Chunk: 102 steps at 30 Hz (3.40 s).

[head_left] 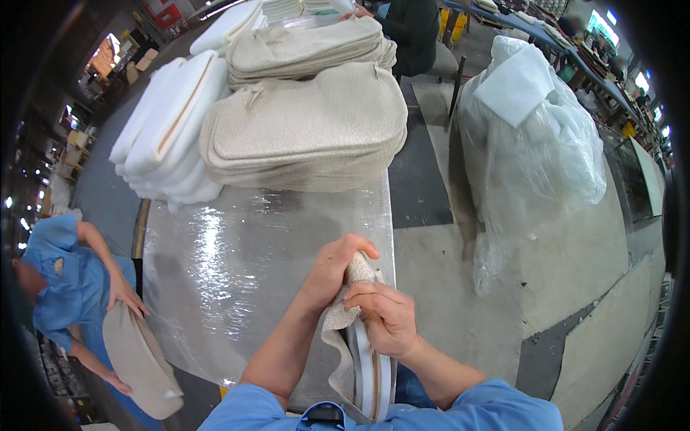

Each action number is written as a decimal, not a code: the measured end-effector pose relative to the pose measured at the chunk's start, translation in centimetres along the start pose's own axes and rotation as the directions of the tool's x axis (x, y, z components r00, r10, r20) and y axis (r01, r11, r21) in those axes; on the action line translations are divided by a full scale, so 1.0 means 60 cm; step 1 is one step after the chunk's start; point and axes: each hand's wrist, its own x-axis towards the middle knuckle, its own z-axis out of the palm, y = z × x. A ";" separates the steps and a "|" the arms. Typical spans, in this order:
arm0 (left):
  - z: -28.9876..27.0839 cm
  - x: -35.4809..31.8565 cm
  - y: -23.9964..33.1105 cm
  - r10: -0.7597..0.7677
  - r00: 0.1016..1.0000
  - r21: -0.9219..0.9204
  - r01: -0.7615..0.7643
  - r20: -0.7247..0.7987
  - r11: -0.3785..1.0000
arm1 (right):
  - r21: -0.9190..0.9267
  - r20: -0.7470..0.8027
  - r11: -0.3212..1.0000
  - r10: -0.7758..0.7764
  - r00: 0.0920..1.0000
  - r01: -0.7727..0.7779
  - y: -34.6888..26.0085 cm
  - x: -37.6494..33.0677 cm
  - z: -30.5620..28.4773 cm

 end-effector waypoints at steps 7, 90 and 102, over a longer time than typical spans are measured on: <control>-0.019 0.006 -0.042 -0.110 0.985 -0.278 0.145 0.136 0.950 | 0.032 -0.021 0.999 0.037 0.999 -0.037 0.026 -0.001 -0.003; -0.085 -0.004 -0.106 -0.126 0.953 0.013 0.135 -0.276 0.991 | 0.747 0.555 -0.171 0.693 0.461 -0.643 -0.024 -0.549 -0.016; -0.051 -0.053 -0.112 -0.133 0.952 -0.264 0.058 -0.274 0.963 | -0.001 -0.255 0.289 0.926 0.279 -0.957 0.086 -0.595 -0.212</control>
